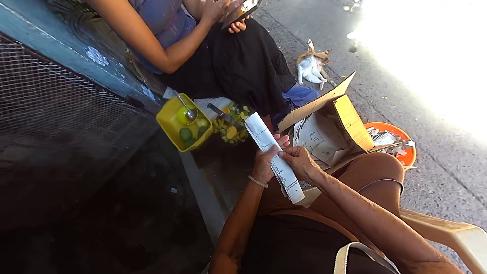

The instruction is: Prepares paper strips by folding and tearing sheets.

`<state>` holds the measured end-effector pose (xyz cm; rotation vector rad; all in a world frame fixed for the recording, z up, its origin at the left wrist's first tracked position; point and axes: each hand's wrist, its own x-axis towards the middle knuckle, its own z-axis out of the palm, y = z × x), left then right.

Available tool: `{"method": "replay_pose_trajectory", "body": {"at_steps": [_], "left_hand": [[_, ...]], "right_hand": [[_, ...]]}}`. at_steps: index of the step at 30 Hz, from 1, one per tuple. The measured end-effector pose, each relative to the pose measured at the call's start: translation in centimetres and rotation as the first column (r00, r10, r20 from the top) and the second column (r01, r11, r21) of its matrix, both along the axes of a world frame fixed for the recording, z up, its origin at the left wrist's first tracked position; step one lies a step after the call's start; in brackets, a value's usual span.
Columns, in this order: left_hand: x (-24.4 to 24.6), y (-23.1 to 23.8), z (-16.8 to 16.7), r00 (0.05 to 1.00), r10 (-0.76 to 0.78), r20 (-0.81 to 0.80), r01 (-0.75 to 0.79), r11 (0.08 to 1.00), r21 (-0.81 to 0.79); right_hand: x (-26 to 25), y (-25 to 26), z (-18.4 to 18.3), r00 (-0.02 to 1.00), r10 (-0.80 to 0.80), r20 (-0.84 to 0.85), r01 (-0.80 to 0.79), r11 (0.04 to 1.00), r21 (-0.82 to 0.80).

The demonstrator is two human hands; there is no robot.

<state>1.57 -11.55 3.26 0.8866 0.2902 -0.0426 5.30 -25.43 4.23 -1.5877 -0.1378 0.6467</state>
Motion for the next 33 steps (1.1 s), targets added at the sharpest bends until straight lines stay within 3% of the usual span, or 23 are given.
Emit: {"method": "replay_pose_trajectory", "body": {"at_steps": [5, 10, 14, 19, 23, 28, 33], "left_hand": [[0.2, -0.1, 1.2, 0.969, 0.166, -0.183, -0.138, 0.978, 0.156], [1.5, 1.7, 1.2, 0.924, 0.292, -0.246, -0.241, 0.946, 0.218], [3.4, 3.4, 1.2, 0.906, 0.363, -0.22, -0.3, 0.914, 0.272], [3.6, 3.3, 1.4, 0.906, 0.37, -0.207, -0.322, 0.918, 0.232], [2.7, 0.4, 2.6, 0.932, 0.287, -0.222, -0.248, 0.951, 0.185], [4.8, 1.4, 4.1, 0.942, 0.318, -0.106, -0.283, 0.924, 0.256], [8.3, 4.2, 4.8, 0.889, 0.457, -0.025, -0.422, 0.84, 0.342]], "right_hand": [[-0.9, -0.5, -0.1, 0.983, 0.081, 0.165, -0.051, 0.983, -0.179], [-2.0, -0.9, 0.3, 0.981, 0.121, 0.151, -0.089, 0.975, -0.202], [-2.0, -0.9, 0.4, 0.978, 0.147, 0.146, -0.119, 0.975, -0.185], [-1.5, -0.5, 1.4, 0.987, 0.152, 0.044, -0.145, 0.981, -0.13], [1.2, 0.7, 2.6, 0.999, 0.048, -0.009, -0.049, 0.996, -0.076], [3.1, 1.6, 3.3, 1.0, 0.023, -0.019, -0.023, 1.0, -0.004], [0.7, -0.1, 2.3, 0.996, 0.09, 0.0, -0.089, 0.988, -0.126]]}}
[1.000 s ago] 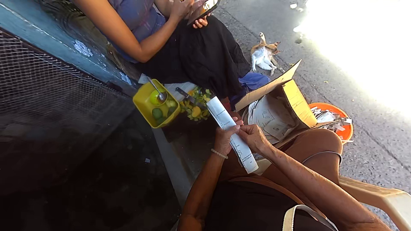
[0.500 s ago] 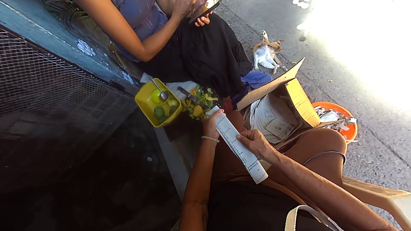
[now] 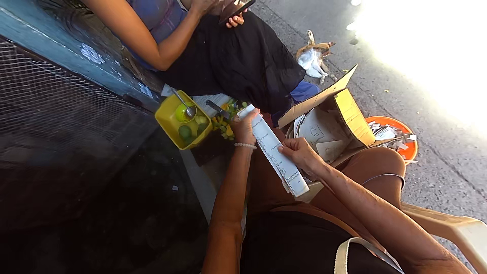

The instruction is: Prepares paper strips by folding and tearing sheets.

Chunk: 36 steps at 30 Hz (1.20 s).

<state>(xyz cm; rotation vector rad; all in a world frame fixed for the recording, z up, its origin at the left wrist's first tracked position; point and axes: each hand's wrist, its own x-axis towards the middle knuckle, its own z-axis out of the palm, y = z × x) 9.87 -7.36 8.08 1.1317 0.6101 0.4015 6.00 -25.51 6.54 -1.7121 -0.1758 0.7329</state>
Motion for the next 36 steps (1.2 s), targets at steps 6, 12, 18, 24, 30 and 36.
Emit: {"method": "replay_pose_trajectory", "body": {"at_steps": [6, 12, 18, 24, 30, 36], "left_hand": [[1.1, 2.1, -1.2, 0.998, 0.016, -0.06, -0.014, 0.999, 0.039], [-4.7, -4.8, -3.6, 0.942, -0.279, -0.187, 0.275, 0.96, -0.05], [-4.6, -4.1, -3.7, 0.94, -0.193, -0.282, 0.151, 0.975, -0.163], [-1.5, 1.6, -4.6, 0.973, -0.055, -0.224, 0.041, 0.997, -0.066], [-1.8, 3.8, -4.0, 0.994, -0.088, -0.07, 0.077, 0.985, -0.154], [-5.6, -0.9, -4.6, 0.877, -0.458, 0.144, 0.48, 0.841, -0.248]], "right_hand": [[-3.5, -2.4, -1.4, 0.994, -0.042, -0.098, 0.046, 0.998, 0.039], [-0.6, -2.1, -1.5, 0.993, -0.064, 0.096, 0.081, 0.978, -0.19], [-2.3, -3.9, -1.6, 0.981, 0.125, 0.149, -0.086, 0.965, -0.248], [-5.5, -5.8, -1.9, 0.993, 0.091, 0.078, -0.084, 0.992, -0.09], [-7.1, -7.7, -2.6, 0.996, -0.018, -0.083, 0.022, 0.999, 0.039], [-6.0, -7.4, -3.3, 0.982, -0.164, -0.097, 0.172, 0.981, 0.087]]}}
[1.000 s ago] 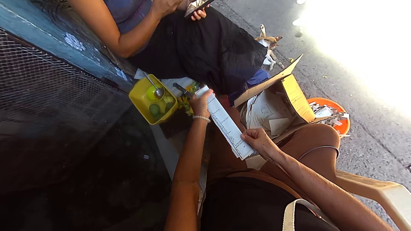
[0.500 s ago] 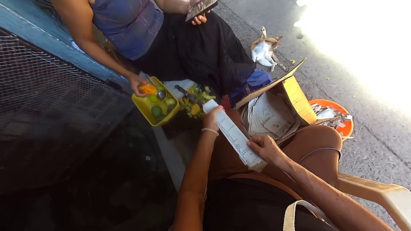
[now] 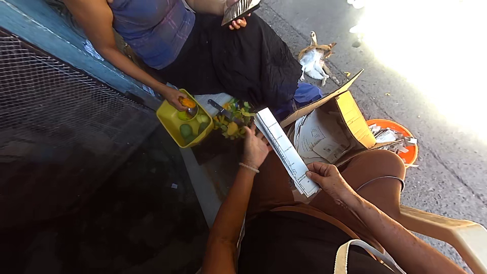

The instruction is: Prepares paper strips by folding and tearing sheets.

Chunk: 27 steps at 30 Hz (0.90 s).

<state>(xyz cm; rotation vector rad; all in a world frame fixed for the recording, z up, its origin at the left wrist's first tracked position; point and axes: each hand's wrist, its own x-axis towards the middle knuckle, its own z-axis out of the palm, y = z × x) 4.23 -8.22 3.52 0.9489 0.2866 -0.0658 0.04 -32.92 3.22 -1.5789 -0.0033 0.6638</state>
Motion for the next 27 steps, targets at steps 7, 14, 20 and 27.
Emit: {"method": "replay_pose_trajectory", "body": {"at_steps": [7, 14, 20, 27], "left_hand": [[0.5, -3.6, -0.2, 0.989, 0.098, -0.112, -0.111, 0.986, -0.124], [1.8, -2.3, 0.4, 0.969, 0.164, -0.183, -0.197, 0.963, -0.183], [0.7, -4.8, -0.5, 0.977, 0.028, -0.213, -0.071, 0.978, -0.196], [-0.5, -6.5, 0.3, 0.963, -0.038, -0.268, 0.023, 0.998, -0.058]], "right_hand": [[-0.4, 0.0, -0.2, 1.0, 0.018, -0.012, -0.018, 0.999, 0.042], [1.9, -2.8, 0.9, 0.955, 0.274, 0.112, -0.212, 0.897, -0.388], [4.7, 1.8, 4.7, 0.864, 0.35, 0.362, -0.119, 0.841, -0.527], [4.7, 5.5, 3.3, 0.851, 0.405, 0.334, -0.105, 0.755, -0.648]]}}
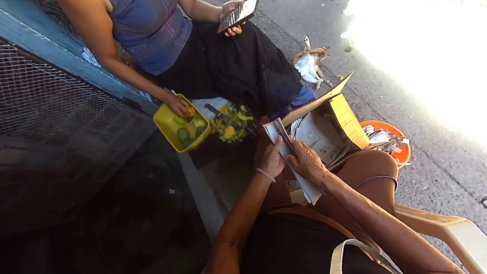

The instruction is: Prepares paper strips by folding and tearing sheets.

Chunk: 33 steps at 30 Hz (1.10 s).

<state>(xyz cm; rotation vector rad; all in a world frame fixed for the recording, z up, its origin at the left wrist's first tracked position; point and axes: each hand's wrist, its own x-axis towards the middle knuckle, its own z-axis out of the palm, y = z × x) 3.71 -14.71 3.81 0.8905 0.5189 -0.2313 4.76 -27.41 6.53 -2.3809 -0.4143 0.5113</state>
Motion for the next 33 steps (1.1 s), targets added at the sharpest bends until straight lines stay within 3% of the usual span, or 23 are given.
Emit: {"method": "replay_pose_trajectory", "body": {"at_steps": [3, 6, 10, 13, 16, 20, 25, 28, 33], "left_hand": [[0.0, 0.1, 0.4, 1.0, 0.007, 0.029, -0.01, 0.995, 0.101], [0.9, 1.3, 0.2, 0.99, -0.022, 0.143, -0.026, 0.944, 0.328], [2.5, 3.0, 2.4, 0.931, -0.243, 0.273, -0.01, 0.729, 0.685], [3.2, 2.8, 4.3, 0.867, -0.395, 0.304, -0.056, 0.529, 0.847], [3.6, 1.8, 5.4, 0.804, -0.496, 0.328, -0.074, 0.464, 0.883], [3.9, 0.9, 6.8, 0.781, -0.542, 0.308, -0.073, 0.412, 0.908], [4.0, 1.0, 8.8, 0.718, -0.636, 0.283, -0.249, 0.145, 0.958], [4.2, 1.3, 9.4, 0.667, -0.701, 0.253, -0.31, 0.048, 0.95], [4.6, 2.1, 10.4, 0.614, -0.735, 0.289, -0.365, 0.061, 0.929]], "right_hand": [[0.8, -0.5, 0.4, 0.994, -0.11, 0.002, 0.11, 0.994, 0.018], [1.8, -1.7, 0.5, 0.983, -0.168, -0.072, 0.171, 0.984, 0.041], [1.7, -2.6, 0.4, 0.981, -0.182, -0.067, 0.189, 0.972, 0.141], [2.5, -3.0, 0.8, 0.965, -0.252, 0.071, 0.216, 0.92, 0.328], [4.8, -3.6, 2.7, 0.935, -0.276, 0.224, 0.164, 0.895, 0.416], [6.6, -4.1, 5.5, 0.919, -0.161, 0.36, 0.038, 0.945, 0.326], [6.5, -3.6, 6.9, 0.93, -0.073, 0.361, -0.022, 0.968, 0.252], [6.6, -3.5, 7.0, 0.931, -0.061, 0.361, -0.045, 0.96, 0.277], [6.9, -3.2, 8.1, 0.925, -0.026, 0.378, -0.085, 0.958, 0.275]]}}
